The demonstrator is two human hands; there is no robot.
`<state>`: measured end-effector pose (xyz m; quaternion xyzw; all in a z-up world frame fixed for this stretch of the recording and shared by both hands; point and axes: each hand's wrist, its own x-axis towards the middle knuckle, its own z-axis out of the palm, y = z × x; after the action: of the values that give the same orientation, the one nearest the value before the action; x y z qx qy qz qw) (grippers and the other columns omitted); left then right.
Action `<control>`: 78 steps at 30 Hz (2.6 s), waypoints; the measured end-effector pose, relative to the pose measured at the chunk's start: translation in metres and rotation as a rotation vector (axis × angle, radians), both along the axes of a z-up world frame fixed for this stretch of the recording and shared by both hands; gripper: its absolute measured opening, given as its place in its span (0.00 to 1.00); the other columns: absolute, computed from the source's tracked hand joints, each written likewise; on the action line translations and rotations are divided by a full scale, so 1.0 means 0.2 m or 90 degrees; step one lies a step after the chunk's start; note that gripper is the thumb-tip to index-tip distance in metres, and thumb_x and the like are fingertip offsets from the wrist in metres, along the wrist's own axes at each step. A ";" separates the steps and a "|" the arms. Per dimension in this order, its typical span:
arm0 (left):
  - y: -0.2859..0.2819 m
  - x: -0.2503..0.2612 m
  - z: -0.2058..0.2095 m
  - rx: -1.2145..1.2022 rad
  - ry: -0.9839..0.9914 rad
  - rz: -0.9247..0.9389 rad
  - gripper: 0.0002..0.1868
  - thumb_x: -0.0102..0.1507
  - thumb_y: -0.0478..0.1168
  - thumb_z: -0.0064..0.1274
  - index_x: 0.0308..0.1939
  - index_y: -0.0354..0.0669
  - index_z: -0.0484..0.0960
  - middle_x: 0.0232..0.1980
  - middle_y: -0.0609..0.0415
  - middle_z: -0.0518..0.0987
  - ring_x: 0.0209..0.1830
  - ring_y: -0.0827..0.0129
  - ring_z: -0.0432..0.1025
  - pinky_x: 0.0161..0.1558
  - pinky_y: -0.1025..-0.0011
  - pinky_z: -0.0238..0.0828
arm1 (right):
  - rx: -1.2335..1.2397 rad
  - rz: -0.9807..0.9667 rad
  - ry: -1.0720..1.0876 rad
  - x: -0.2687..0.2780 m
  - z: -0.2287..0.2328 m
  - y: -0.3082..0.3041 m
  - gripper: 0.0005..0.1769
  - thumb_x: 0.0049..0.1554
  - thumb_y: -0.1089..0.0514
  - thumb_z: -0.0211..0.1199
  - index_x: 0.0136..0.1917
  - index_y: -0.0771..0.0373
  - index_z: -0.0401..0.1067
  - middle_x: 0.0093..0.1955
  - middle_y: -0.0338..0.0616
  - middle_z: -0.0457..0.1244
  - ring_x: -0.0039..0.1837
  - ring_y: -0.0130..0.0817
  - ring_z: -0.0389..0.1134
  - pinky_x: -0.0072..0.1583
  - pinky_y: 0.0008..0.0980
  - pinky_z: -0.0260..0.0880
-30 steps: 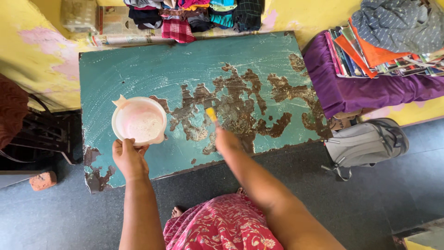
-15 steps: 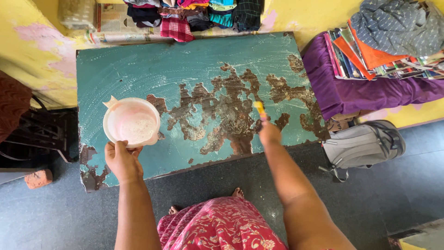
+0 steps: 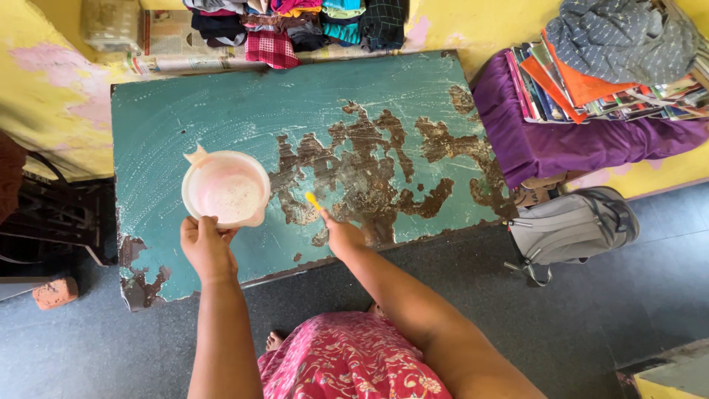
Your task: The person uses a toothbrush to scrub a white cleaning paste onto the surface of a green metal cabinet. They repeatedly dip the brush into a small pink bowl to reload the paste and continue scrubbing the top surface and edges of the cabinet.
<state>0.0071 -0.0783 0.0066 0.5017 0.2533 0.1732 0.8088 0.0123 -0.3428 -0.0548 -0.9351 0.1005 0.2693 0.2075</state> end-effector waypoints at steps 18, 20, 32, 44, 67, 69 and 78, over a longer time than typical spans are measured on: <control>-0.07 -0.10 -0.28 0.018 -0.058 -0.167 0.05 0.63 0.28 0.50 0.33 0.36 0.70 0.30 0.54 0.73 0.24 0.73 0.70 0.26 0.70 0.76 | -0.078 0.366 -0.200 0.18 0.65 0.57 0.11 0.57 0.50 0.64 0.45 0.56 0.83 0.41 0.48 0.71 0.43 0.44 0.71 0.45 0.45 0.70; -0.03 -0.13 -0.27 -0.006 -0.036 -0.156 0.04 0.62 0.29 0.49 0.33 0.36 0.70 0.31 0.54 0.75 0.25 0.73 0.72 0.27 0.70 0.78 | -0.026 0.364 -0.137 0.18 0.61 0.62 0.10 0.56 0.51 0.64 0.45 0.55 0.83 0.40 0.46 0.71 0.42 0.41 0.71 0.45 0.42 0.71; 0.62 -0.25 -0.26 0.029 0.006 0.044 0.06 0.64 0.29 0.48 0.33 0.35 0.69 0.34 0.52 0.75 0.27 0.73 0.72 0.29 0.72 0.79 | 0.156 -0.013 -0.117 0.41 0.27 -0.02 0.16 0.63 0.47 0.60 0.61 0.44 0.80 0.44 0.42 0.68 0.38 0.34 0.63 0.46 0.39 0.64; 1.12 -0.33 -0.14 0.008 0.032 0.093 0.04 0.65 0.29 0.47 0.36 0.36 0.69 0.36 0.52 0.76 0.28 0.73 0.72 0.31 0.74 0.77 | 0.140 0.249 -0.227 -0.22 -0.34 1.38 0.32 0.69 0.37 0.35 0.66 0.57 0.71 0.56 0.64 0.66 0.55 0.59 0.68 0.57 0.52 0.68; 1.22 -0.10 -0.02 0.004 -0.005 0.135 0.06 0.66 0.29 0.47 0.37 0.37 0.66 0.37 0.50 0.74 0.31 0.72 0.71 0.33 0.72 0.77 | 0.138 0.330 -0.306 -0.03 -0.30 1.40 0.33 0.59 0.61 0.41 0.75 0.51 0.68 0.48 0.60 0.67 0.46 0.57 0.69 0.48 0.54 0.69; 1.24 -0.08 -0.01 -0.004 -0.016 0.141 0.05 0.65 0.29 0.47 0.36 0.37 0.67 0.36 0.50 0.74 0.31 0.71 0.72 0.34 0.71 0.80 | 0.178 0.192 -0.178 0.07 -0.33 1.33 0.22 0.65 0.50 0.44 0.67 0.46 0.72 0.51 0.54 0.68 0.50 0.54 0.70 0.53 0.51 0.69; 1.37 -0.13 0.04 0.018 -0.023 0.149 0.08 0.65 0.29 0.47 0.34 0.40 0.65 0.34 0.50 0.74 0.27 0.72 0.71 0.32 0.72 0.79 | -0.245 -0.012 -0.324 0.40 -0.45 0.06 0.39 0.59 0.65 0.50 0.81 0.44 0.56 0.55 0.61 0.65 0.51 0.58 0.70 0.51 0.50 0.73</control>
<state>-0.0179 0.1954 0.0137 0.4769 0.2932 0.2793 0.7801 0.0917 -0.3303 -0.1442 -0.9935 0.1034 0.0008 0.0475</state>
